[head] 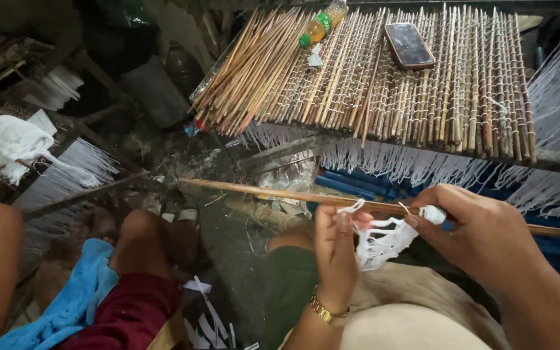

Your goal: Tying multiple white strings to a wooden stick at even intervals to prepare for candle dipping.

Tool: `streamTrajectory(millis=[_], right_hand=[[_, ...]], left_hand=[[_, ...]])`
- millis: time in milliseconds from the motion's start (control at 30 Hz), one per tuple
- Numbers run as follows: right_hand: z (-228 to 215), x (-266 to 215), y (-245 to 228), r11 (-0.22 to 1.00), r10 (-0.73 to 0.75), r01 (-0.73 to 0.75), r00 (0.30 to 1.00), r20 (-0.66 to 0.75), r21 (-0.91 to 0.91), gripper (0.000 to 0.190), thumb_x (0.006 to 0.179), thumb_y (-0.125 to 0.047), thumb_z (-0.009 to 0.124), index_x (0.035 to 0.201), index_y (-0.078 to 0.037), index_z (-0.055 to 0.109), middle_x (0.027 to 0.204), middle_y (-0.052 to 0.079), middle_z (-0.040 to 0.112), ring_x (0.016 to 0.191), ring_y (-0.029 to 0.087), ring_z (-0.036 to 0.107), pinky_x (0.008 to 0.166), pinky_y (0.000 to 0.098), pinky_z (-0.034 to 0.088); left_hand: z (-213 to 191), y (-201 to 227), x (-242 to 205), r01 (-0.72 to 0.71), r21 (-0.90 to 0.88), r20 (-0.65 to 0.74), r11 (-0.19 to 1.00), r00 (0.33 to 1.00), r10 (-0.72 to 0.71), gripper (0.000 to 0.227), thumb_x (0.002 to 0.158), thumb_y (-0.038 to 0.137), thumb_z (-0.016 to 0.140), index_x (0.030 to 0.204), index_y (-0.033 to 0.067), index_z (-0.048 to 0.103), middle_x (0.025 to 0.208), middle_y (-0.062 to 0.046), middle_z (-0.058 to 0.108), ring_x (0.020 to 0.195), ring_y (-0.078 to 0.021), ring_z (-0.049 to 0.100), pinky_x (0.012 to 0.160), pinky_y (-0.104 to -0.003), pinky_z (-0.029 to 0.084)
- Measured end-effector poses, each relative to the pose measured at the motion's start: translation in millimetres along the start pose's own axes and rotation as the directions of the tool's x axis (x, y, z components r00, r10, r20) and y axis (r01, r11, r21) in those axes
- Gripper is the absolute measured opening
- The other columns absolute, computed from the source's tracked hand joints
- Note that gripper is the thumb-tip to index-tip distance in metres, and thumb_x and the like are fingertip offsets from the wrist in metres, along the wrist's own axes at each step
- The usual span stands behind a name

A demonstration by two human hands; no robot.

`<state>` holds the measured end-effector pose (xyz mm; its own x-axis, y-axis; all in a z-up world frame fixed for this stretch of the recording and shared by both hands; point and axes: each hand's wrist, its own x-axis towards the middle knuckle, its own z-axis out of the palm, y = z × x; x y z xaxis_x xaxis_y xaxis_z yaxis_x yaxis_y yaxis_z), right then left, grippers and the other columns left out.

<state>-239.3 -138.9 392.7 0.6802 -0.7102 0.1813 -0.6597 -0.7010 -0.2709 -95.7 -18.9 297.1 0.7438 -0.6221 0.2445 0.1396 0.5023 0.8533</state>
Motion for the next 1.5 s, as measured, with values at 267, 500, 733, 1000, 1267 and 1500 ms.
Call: streamTrajectory(millis=[267,500,733,1000,1267,1500], right_hand=[[-23,-1,-11,0.990,-0.021,-0.006,0.983,0.185,0.141,0.027,0.098,-0.046,0.047,0.109,-0.030,0.067,0.104,-0.011,0.077,0.092,0.017,0.075,0.077,0.0356,0.053],[-21,2,-11,0.990,0.010,-0.046,0.966,0.260,0.134,0.031,0.099,-0.048,0.043,0.112,-0.030,0.065,0.109,-0.010,0.075,0.098,0.018,0.075,0.081,0.0368,0.054],[-16,0,4,0.997,-0.073,0.069,0.988,0.136,0.036,0.024,0.096,-0.047,0.051,0.113,-0.035,0.064,0.086,-0.009,0.071,0.071,0.019,0.070,0.064,0.0366,0.051],[-16,3,13,0.991,-0.065,0.080,0.989,0.134,-0.108,0.028,0.090,-0.059,0.055,0.108,-0.039,0.065,0.094,-0.018,0.075,0.067,0.017,0.076,0.065,0.0364,0.054],[-22,6,14,0.997,-0.028,0.041,0.980,0.195,-0.063,0.030,0.094,-0.054,0.051,0.116,-0.041,0.066,0.068,-0.010,0.071,0.061,0.014,0.071,0.064,0.0324,0.051],[-24,13,5,0.995,0.094,-0.080,0.930,0.354,-0.056,0.029,0.099,-0.052,0.042,0.117,-0.045,0.064,0.074,-0.009,0.076,0.070,0.015,0.077,0.074,0.0278,0.052]], left_hand=[[6,-3,5,-0.052,0.273,0.118,0.961,0.993,0.021,0.027,0.099,0.037,0.062,0.089,0.0122,0.068,0.084,-0.002,0.071,0.085,-0.0184,0.071,0.081,-0.037,0.051],[23,24,-1,-0.198,0.609,0.282,0.768,0.959,0.024,0.032,0.097,0.042,0.063,0.100,0.0141,0.077,0.094,-0.009,0.069,0.095,-0.0249,0.063,0.086,-0.041,0.049],[11,24,5,-0.046,0.291,0.116,0.956,0.993,0.013,0.026,0.102,0.037,0.056,0.097,0.0153,0.069,0.100,0.000,0.075,0.096,-0.0138,0.062,0.097,-0.036,0.047],[-26,9,15,0.014,0.202,0.073,0.979,0.997,-0.030,0.027,0.098,0.035,0.068,0.100,0.0097,0.077,0.096,-0.001,0.071,0.087,-0.0126,0.065,0.076,-0.026,0.052],[-2,4,13,0.261,-0.026,0.078,0.965,0.963,-0.259,0.015,0.091,0.007,0.073,0.101,0.0071,0.062,0.093,-0.011,0.074,0.084,-0.0186,0.074,0.078,-0.031,0.059],[1,0,12,0.240,-0.558,0.273,0.794,0.957,-0.097,0.027,0.110,0.026,0.049,0.099,0.0066,0.064,0.098,-0.010,0.069,0.103,-0.0241,0.065,0.106,-0.044,0.047]])
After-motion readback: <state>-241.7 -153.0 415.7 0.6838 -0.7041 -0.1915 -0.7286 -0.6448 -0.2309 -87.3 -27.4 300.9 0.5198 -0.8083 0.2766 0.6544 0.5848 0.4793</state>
